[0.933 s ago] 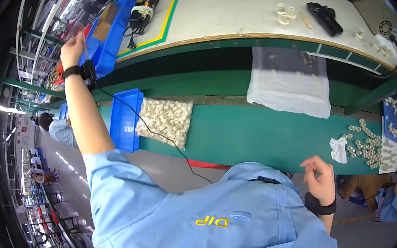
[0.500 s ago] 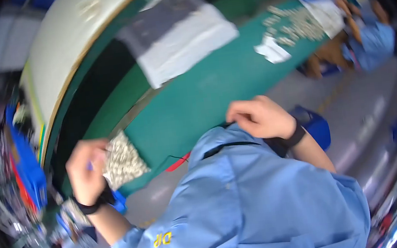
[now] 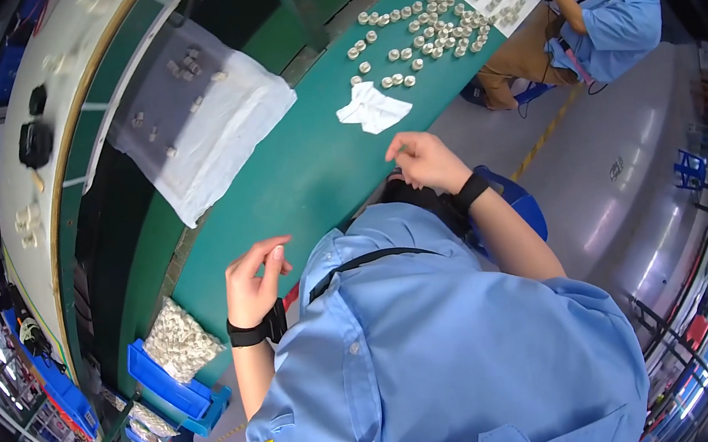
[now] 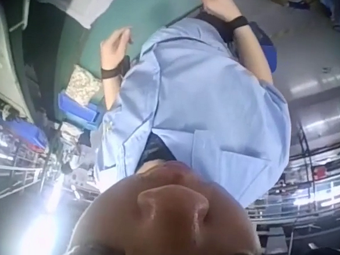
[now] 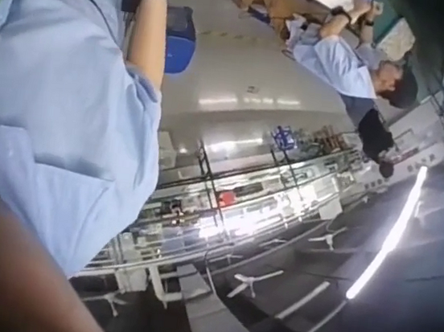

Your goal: The person picks up white plastic components from a green table and places them onto a white cloth. They then pick up the components from the cloth, inspect them, and place them back onto the table before moving a blue tray from a shelf.

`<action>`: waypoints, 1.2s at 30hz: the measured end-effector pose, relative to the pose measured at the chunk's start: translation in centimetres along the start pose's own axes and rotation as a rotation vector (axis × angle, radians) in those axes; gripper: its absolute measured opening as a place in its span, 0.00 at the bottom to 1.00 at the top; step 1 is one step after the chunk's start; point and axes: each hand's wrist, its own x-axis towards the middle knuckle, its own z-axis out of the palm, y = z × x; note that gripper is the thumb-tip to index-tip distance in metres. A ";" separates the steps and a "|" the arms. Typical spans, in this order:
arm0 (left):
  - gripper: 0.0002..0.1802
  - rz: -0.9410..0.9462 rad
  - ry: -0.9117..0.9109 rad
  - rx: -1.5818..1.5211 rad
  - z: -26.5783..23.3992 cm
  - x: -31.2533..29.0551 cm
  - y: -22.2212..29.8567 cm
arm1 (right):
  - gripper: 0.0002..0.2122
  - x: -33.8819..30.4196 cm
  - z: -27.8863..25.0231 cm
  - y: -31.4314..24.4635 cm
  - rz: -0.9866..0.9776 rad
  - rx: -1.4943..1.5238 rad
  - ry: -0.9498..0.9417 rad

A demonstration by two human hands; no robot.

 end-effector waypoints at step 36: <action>0.13 -0.116 -0.141 0.089 8.1 6.7 0.9 | 0.23 17.4 -12.9 12.3 0.432 0.595 0.346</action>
